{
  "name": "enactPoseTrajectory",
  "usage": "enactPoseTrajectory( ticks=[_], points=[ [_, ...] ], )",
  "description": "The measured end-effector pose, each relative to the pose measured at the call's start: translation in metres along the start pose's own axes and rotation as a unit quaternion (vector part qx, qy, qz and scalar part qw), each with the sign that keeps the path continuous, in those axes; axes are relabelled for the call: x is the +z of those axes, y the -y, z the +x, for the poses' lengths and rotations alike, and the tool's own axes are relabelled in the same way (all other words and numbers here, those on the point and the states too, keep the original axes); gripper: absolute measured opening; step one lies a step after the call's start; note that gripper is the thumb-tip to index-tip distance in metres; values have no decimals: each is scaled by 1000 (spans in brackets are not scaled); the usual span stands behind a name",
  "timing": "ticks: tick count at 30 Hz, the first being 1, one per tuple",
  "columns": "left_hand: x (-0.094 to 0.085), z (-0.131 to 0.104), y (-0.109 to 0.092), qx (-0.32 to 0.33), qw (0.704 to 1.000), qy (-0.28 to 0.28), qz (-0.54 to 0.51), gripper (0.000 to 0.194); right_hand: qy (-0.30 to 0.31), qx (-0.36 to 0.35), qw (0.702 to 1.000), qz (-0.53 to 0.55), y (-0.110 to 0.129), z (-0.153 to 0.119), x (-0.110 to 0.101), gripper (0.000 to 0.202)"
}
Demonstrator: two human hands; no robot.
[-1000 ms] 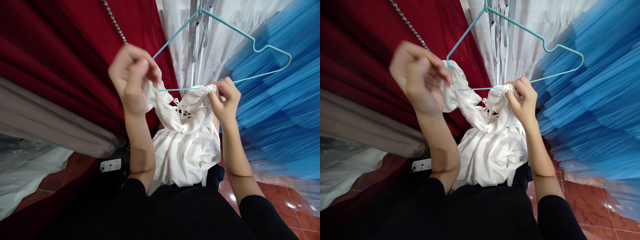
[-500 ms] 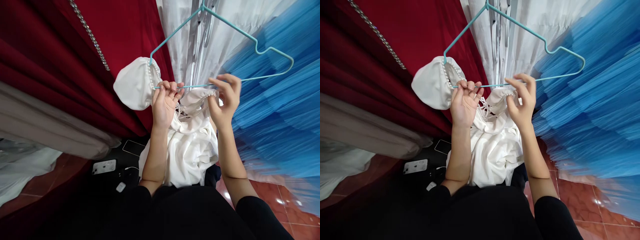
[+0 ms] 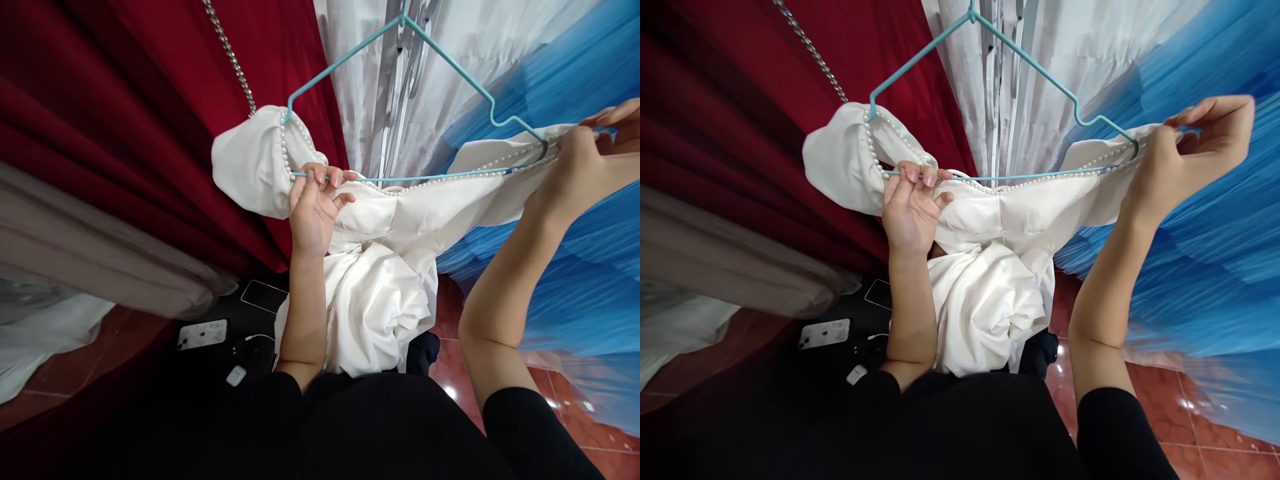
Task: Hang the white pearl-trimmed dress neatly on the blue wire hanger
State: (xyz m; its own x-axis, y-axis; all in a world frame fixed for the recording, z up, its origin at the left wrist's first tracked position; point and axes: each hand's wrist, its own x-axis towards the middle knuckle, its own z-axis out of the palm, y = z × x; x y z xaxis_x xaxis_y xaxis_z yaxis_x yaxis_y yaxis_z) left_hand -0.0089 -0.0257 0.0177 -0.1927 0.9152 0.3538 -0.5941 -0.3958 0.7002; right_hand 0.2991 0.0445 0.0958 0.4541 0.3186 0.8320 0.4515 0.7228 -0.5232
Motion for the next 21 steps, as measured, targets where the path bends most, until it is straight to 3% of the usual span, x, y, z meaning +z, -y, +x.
enactPoseTrajectory(
  ticks=[4,8,11,16,18,21],
  points=[
    [-1,0,0,3,1000,-12,26,22,74,-25,996,-48,13,7,26,21],
    [-1,-1,0,17,999,-8,26,22,123,-44,991,-28,3,10,46,19],
    [0,-1,1,27,999,-13,28,23,135,-37,990,0,1,7,40,21],
    [-1,6,4,13,998,-41,53,24,184,-16,982,-36,22,-1,16,23],
    [-1,7,5,14,998,-44,52,25,192,-23,979,-61,29,0,21,25],
    [-3,6,5,19,998,-38,55,30,180,-43,981,-57,32,2,46,29]
  ],
)
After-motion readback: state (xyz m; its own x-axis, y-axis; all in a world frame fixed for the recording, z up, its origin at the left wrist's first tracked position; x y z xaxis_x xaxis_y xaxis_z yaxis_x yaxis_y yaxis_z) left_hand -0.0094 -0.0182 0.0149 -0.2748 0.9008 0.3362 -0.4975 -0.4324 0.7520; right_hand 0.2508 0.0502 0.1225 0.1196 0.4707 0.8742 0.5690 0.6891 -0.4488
